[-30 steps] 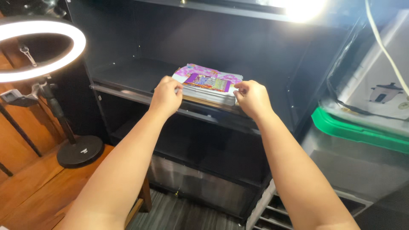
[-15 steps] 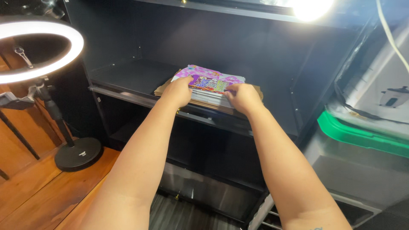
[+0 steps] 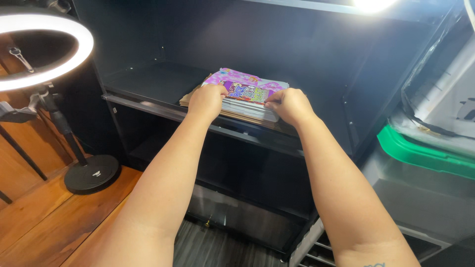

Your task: The person picks up individual printed packaging cards from a stack on a shelf and places them one at a time onto a larger cardboard sheet on a wooden table.

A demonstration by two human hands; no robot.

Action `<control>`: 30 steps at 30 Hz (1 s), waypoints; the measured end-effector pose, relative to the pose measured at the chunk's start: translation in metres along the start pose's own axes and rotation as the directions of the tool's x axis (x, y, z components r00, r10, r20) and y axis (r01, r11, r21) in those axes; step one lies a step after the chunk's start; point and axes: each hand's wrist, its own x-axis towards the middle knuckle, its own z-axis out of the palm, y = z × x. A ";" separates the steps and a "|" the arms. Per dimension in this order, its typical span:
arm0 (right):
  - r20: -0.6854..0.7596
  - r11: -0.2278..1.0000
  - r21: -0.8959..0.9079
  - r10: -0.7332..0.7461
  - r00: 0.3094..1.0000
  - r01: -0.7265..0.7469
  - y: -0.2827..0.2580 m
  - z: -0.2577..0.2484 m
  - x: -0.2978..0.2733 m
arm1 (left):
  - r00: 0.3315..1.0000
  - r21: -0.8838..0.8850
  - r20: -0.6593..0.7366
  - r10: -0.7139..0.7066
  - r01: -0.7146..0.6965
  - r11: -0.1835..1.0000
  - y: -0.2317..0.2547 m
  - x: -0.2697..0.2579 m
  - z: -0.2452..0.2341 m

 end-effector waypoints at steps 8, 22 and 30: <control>-0.069 0.998 -0.044 -0.057 0.996 0.054 0.005 0.007 0.000 | 0.988 0.077 -0.116 0.101 -0.092 0.993 0.004 -0.006 0.002; -0.174 0.857 0.500 0.237 0.956 -0.122 0.000 0.009 0.000 | 0.955 -0.096 -0.288 0.069 -0.101 0.990 0.013 -0.019 -0.002; 0.065 0.308 0.930 0.402 0.913 -0.202 -0.002 0.007 -0.009 | 0.920 -0.331 -0.382 -0.090 -0.045 0.943 0.024 -0.019 0.008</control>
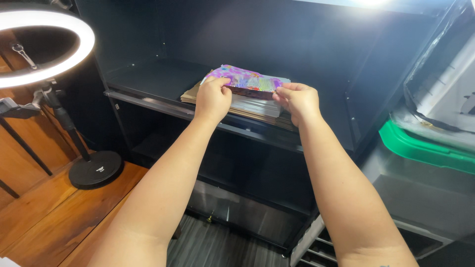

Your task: The person picks up individual printed packaging cards from a stack on a shelf and places them one at a time onto a larger cardboard sheet on a wooden table.

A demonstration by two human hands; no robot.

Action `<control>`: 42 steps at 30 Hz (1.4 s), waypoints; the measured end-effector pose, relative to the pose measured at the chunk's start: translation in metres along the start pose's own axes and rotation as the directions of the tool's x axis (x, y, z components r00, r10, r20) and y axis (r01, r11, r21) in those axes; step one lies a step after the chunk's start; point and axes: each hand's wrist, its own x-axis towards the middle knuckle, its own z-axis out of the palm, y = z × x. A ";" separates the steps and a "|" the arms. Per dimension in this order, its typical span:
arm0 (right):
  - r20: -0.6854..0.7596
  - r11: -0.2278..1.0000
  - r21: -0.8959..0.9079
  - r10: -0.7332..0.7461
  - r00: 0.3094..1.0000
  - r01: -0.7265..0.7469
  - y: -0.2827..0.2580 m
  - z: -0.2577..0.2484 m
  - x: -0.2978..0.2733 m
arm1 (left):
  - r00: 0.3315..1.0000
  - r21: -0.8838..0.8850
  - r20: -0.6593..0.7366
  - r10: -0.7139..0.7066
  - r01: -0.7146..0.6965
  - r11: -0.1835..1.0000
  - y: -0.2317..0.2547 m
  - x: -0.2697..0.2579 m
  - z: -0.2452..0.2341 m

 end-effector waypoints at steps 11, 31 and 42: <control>0.030 0.989 0.127 0.068 0.997 -0.071 0.003 0.006 -0.005 | 0.755 -0.643 0.249 -0.607 0.597 0.479 0.018 -0.003 -0.020; 0.247 0.973 0.196 0.071 0.966 -0.121 0.018 0.051 -0.051 | 0.801 -0.635 0.194 -0.567 0.543 0.550 -0.010 -0.050 -0.121; 0.472 0.936 0.230 0.132 0.872 -0.267 0.032 0.158 -0.131 | 0.745 -0.530 0.010 -0.667 0.570 0.628 -0.051 -0.116 -0.247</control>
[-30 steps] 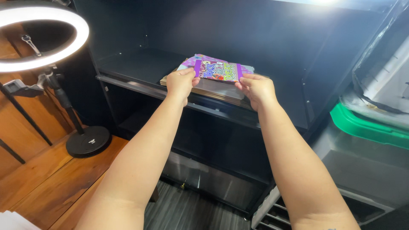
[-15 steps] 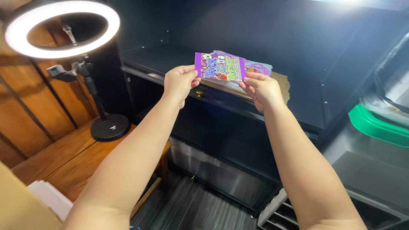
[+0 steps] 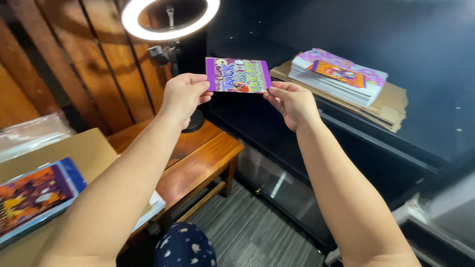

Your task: The person picks up individual printed packaging cards from a stack on a shelf and places them one at a time onto a larger cardboard sheet on a wooden table.

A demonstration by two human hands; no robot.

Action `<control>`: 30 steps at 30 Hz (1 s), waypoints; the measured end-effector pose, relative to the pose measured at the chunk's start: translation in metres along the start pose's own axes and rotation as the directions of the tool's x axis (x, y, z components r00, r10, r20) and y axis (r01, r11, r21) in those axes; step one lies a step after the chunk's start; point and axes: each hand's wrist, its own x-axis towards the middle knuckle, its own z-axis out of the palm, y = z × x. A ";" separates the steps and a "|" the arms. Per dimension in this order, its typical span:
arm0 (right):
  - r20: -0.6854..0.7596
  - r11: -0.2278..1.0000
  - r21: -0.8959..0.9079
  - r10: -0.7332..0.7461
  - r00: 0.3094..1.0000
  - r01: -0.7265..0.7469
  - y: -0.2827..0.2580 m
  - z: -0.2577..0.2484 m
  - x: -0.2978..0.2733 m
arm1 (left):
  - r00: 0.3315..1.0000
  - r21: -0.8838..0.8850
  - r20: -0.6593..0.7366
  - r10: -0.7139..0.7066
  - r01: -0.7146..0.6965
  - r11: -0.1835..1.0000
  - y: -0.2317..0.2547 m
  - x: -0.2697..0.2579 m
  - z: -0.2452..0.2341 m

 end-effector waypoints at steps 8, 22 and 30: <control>0.171 0.990 0.021 0.135 0.976 -0.141 0.065 0.107 -0.035 | 0.984 0.080 -0.167 0.064 -0.051 0.995 -0.014 -0.039 -0.130; 0.545 0.943 -0.033 0.294 0.785 -0.330 0.181 0.260 -0.125 | 0.912 0.641 -0.367 0.186 0.103 0.761 0.002 -0.184 -0.322; 0.657 0.882 -0.228 0.451 0.604 -0.411 0.217 0.288 -0.157 | 0.808 0.573 -0.588 0.034 0.387 0.722 -0.023 -0.225 -0.370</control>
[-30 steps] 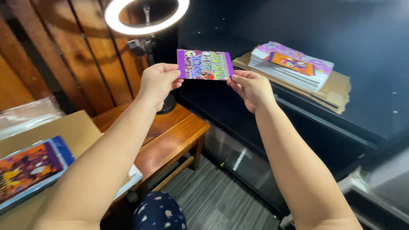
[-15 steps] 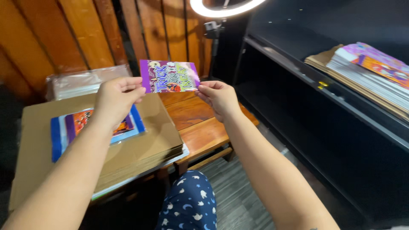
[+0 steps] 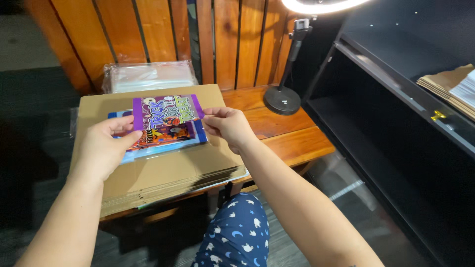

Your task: The person picks up individual printed packaging cards from a stack on a shelf and places them one at a time onto a larger cardboard sheet on a wooden table.

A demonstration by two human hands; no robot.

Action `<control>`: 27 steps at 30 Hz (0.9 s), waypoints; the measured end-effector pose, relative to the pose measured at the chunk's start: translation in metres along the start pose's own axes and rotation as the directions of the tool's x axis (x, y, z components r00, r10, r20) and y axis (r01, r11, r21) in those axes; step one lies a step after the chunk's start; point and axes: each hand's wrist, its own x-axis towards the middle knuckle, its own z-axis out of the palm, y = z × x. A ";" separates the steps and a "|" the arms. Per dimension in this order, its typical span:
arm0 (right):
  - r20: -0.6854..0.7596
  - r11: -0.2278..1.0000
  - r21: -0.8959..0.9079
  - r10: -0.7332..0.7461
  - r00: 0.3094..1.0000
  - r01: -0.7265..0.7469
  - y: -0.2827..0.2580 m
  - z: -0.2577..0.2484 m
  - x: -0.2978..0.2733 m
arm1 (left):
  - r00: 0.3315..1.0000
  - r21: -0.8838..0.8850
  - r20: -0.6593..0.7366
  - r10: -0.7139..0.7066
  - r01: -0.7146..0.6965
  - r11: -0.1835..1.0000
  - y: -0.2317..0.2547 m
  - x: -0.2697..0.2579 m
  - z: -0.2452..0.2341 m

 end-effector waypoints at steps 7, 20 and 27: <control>-0.011 0.961 -0.231 0.156 0.988 -0.154 0.004 0.012 -0.011 | 1.000 0.099 -0.003 -0.027 0.027 0.995 -0.024 -0.002 -0.009; 0.005 0.924 -0.314 0.231 0.973 -0.217 -0.009 0.023 -0.036 | 0.995 0.377 -0.015 -0.101 0.099 0.921 0.011 -0.023 -0.012; 0.035 0.904 -0.383 0.218 0.975 -0.189 -0.006 0.020 -0.033 | 0.998 0.591 -0.036 -0.060 0.070 0.804 0.027 -0.034 -0.011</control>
